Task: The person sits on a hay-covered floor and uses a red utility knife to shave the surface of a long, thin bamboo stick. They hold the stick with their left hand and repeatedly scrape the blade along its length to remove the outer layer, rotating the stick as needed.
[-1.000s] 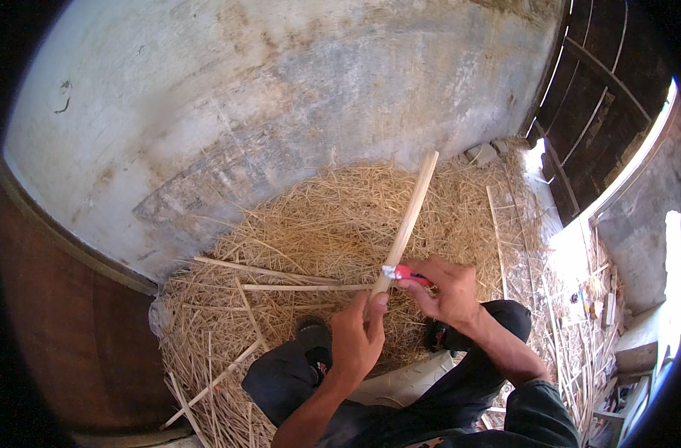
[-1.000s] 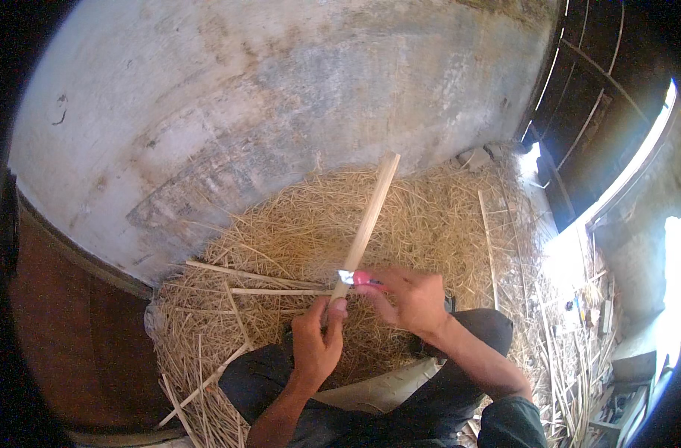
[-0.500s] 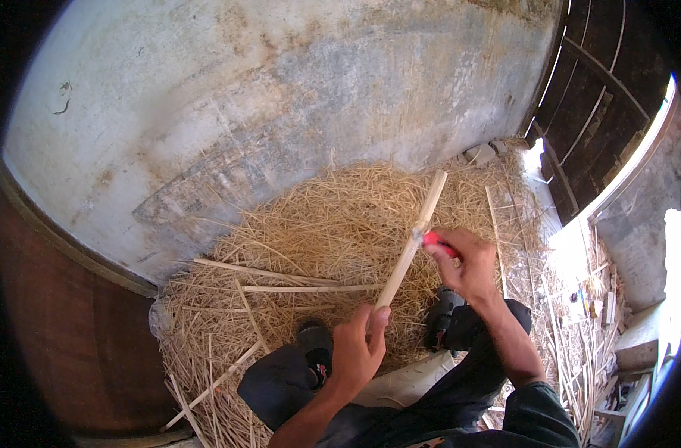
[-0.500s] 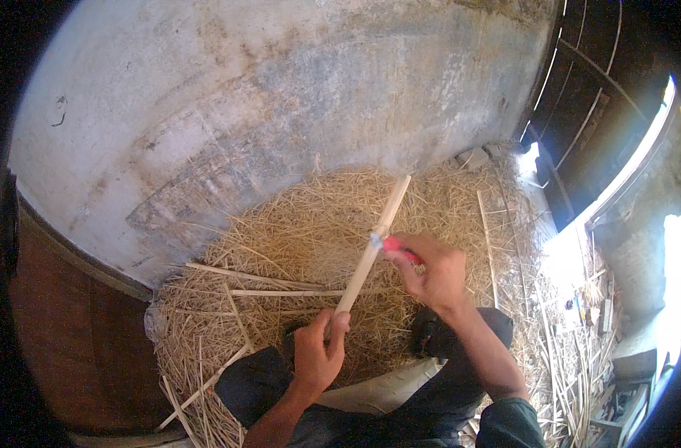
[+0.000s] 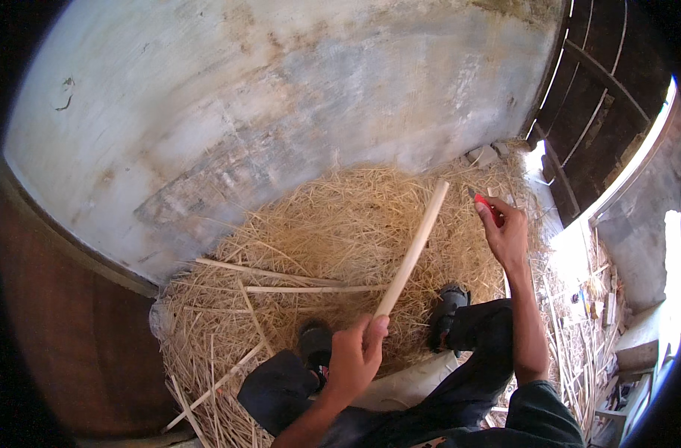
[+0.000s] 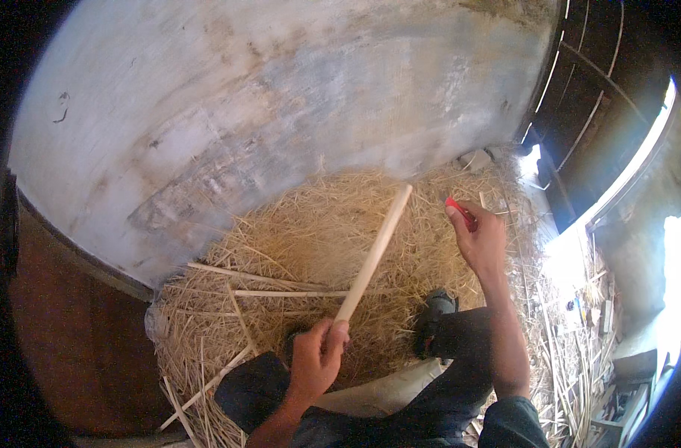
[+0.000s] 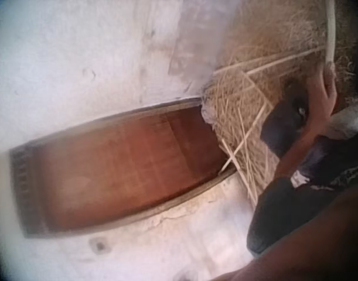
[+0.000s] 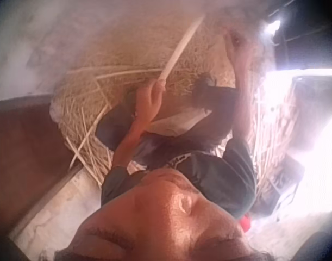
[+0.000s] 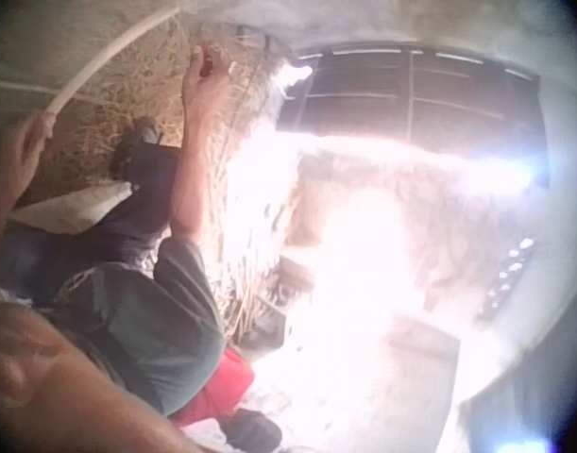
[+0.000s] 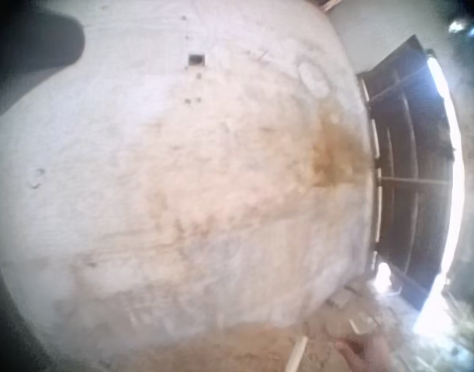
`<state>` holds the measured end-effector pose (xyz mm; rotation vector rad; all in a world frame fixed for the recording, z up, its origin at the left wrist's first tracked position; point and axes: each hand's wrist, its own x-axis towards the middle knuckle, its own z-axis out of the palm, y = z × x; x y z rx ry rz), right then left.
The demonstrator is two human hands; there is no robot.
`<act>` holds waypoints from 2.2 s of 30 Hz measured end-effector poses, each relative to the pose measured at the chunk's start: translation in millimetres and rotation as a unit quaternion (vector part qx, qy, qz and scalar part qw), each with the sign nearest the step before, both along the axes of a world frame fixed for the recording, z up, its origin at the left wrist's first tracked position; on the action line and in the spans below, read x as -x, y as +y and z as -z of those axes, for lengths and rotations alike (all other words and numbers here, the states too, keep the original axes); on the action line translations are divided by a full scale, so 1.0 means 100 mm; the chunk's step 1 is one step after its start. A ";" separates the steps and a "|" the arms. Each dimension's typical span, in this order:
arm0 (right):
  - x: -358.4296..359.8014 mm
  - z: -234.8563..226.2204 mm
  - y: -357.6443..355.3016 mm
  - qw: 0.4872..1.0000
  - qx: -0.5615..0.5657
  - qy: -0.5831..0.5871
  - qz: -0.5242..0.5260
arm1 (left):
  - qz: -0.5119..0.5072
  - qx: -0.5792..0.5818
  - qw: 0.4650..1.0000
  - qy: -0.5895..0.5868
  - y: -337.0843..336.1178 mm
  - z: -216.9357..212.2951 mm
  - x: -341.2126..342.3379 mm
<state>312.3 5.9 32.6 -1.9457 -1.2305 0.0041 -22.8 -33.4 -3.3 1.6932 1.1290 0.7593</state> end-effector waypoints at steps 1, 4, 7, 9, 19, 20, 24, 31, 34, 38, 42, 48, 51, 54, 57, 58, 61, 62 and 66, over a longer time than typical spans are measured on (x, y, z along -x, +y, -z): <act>0.06 0.01 -0.01 1.000 0.021 0.023 0.000 | -0.012 0.005 1.000 -0.005 0.04 -0.03 0.00; 0.37 0.08 -0.08 0.992 -0.070 0.036 -0.094 | -0.032 0.002 0.999 -0.014 0.13 -0.08 0.00; 0.70 0.18 -0.14 0.963 -0.102 0.001 -0.249 | -0.041 -0.004 0.999 -0.031 0.16 -0.08 -0.03; 0.90 0.24 -0.17 0.940 -0.119 -0.037 -0.317 | -0.046 -0.004 0.998 -0.043 0.17 -0.08 -0.06; 1.16 0.21 -0.33 0.932 -0.086 -0.118 -0.332 | -0.049 -0.030 0.997 -0.055 0.23 -0.04 -0.21; 1.16 0.20 -0.34 0.935 -0.079 -0.119 -0.325 | -0.048 -0.030 0.997 -0.049 0.23 -0.04 -0.22; 1.10 0.24 -0.31 0.938 -0.103 -0.092 -0.319 | -0.041 -0.034 0.997 -0.053 0.24 -0.04 -0.24; 0.70 0.11 -0.14 0.974 -0.133 -0.001 -0.181 | -0.014 0.031 0.998 -0.047 0.09 0.05 -0.23; 0.33 0.01 -0.10 0.990 -0.127 0.009 -0.065 | 0.020 0.049 0.998 -0.043 0.02 -0.02 -0.23; 0.06 0.10 -0.09 0.990 -0.100 0.095 -0.020 | 0.059 0.075 0.995 0.001 -0.02 -0.05 -0.12; 0.12 0.28 0.00 0.977 -0.123 0.129 -0.118 | 0.032 0.036 0.998 -0.042 0.08 0.07 -0.11; 0.54 0.08 -0.13 0.836 0.021 0.483 -0.260 | 0.018 0.035 0.996 -0.074 0.13 0.06 -0.17; 0.63 0.15 -0.07 0.772 0.025 0.558 -0.303 | 0.031 0.066 0.993 -0.094 0.15 0.08 -0.19; 0.71 0.18 -0.09 0.775 0.014 0.575 -0.260 | 0.063 0.155 0.977 -0.134 0.17 0.07 -0.22; 0.68 0.21 -0.10 0.760 0.003 0.590 -0.271 | 0.108 0.295 0.930 -0.191 0.20 -0.08 -0.26; 0.66 0.23 -0.10 0.757 0.007 0.590 -0.281 | 0.123 0.325 0.914 -0.207 0.22 -0.11 -0.25; 0.61 0.23 -0.10 0.753 0.010 0.584 -0.303 | 0.151 0.356 0.888 -0.247 0.24 -0.07 -0.26; 0.62 0.21 -0.11 0.756 0.005 0.581 -0.303 | 0.158 0.357 0.883 -0.260 0.25 -0.04 -0.27; 0.58 0.23 -0.13 0.763 0.003 0.570 -0.303 | 0.186 0.406 0.848 -0.284 0.29 0.02 -0.31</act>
